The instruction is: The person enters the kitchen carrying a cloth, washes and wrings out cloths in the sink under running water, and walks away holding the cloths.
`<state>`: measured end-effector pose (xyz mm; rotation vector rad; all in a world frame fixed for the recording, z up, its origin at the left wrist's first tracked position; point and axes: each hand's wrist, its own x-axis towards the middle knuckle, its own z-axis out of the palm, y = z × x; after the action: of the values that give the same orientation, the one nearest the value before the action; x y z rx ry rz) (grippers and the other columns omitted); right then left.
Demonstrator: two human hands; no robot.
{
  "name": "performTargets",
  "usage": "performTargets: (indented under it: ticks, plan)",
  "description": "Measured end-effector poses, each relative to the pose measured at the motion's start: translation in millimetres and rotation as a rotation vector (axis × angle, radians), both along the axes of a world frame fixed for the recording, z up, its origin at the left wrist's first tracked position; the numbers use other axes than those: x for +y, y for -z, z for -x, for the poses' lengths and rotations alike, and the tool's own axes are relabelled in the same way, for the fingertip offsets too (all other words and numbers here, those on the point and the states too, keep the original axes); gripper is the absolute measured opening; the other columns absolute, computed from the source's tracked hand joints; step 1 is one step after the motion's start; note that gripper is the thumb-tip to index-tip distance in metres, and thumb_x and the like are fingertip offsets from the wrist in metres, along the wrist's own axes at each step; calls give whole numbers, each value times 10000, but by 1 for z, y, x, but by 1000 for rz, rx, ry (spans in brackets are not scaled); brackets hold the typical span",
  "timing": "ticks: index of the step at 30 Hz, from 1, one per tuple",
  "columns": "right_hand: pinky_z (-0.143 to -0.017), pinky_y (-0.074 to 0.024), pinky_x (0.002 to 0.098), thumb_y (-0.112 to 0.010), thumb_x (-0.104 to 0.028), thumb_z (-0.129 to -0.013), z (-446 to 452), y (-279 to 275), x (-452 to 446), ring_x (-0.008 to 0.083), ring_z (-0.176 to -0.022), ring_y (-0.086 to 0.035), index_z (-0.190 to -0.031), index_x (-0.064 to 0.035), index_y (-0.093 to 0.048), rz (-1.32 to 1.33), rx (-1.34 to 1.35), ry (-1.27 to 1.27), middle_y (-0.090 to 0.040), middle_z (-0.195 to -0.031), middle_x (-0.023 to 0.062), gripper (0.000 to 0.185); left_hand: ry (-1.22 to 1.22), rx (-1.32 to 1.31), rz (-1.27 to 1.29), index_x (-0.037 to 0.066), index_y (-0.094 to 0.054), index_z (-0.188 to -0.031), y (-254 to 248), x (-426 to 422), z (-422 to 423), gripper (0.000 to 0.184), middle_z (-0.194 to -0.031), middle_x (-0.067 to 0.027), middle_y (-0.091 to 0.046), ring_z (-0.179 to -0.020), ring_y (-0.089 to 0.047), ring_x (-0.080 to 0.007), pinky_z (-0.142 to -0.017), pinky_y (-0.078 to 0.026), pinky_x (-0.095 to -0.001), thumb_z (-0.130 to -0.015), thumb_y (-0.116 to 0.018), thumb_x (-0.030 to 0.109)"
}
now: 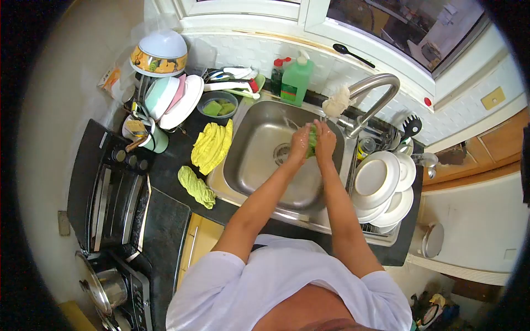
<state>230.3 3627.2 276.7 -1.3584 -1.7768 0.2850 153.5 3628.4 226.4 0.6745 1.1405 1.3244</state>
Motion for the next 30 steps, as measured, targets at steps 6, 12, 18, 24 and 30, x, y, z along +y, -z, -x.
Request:
performTargets:
  ticks: [6, 12, 18, 24, 30]
  plan:
    - [-610, -430, 441, -429, -288, -913, 16, -10, -14, 386, -690, -539, -872, -34, -570, 115, -7, 81, -560, -772, 191, 293, 13, -223, 4, 36, -614, -964, 16, 7, 9, 358, -855, -67, -586, -801, -523, -149, -725, -418, -304, -900, -460, 353]
    - [-714, -425, 431, -437, -315, -909, -13, 30, 5, 372, -810, -550, -912, -44, -579, 313, 48, 78, -582, -851, 207, 307, 92, -130, 47, 41, -575, -932, -14, -5, 16, 301, -856, -53, -590, -772, -566, -148, -675, -461, -293, -887, -517, 333]
    - [-816, -407, 279, -561, -313, -864, -26, -7, -9, 155, -941, -552, -1109, -48, -571, 616, 862, -171, -606, -1005, 61, 361, 285, -136, 0, 23, -557, -1021, -44, -6, 44, 304, -900, -68, -602, -763, -596, -140, -640, -487, -268, -826, -634, 243]
    - [-741, -421, 233, -625, -179, -799, -48, 24, 9, 108, -791, -558, -978, -49, -624, 456, 419, -280, -617, -864, 36, 222, 418, 440, -231, 34, -601, -977, -41, 4, 61, 261, -863, -48, -634, -757, -597, -133, -668, -479, -272, -730, -646, 108]
    - [-705, -386, 214, -571, -150, -831, -54, 9, 19, 78, -713, -488, -876, -13, -605, 458, 473, -131, -566, -769, -12, 147, 198, 840, -274, 92, -624, -972, -52, 1, 75, 265, -818, -106, -648, -730, -620, -212, -673, -472, -298, -710, -585, 100]
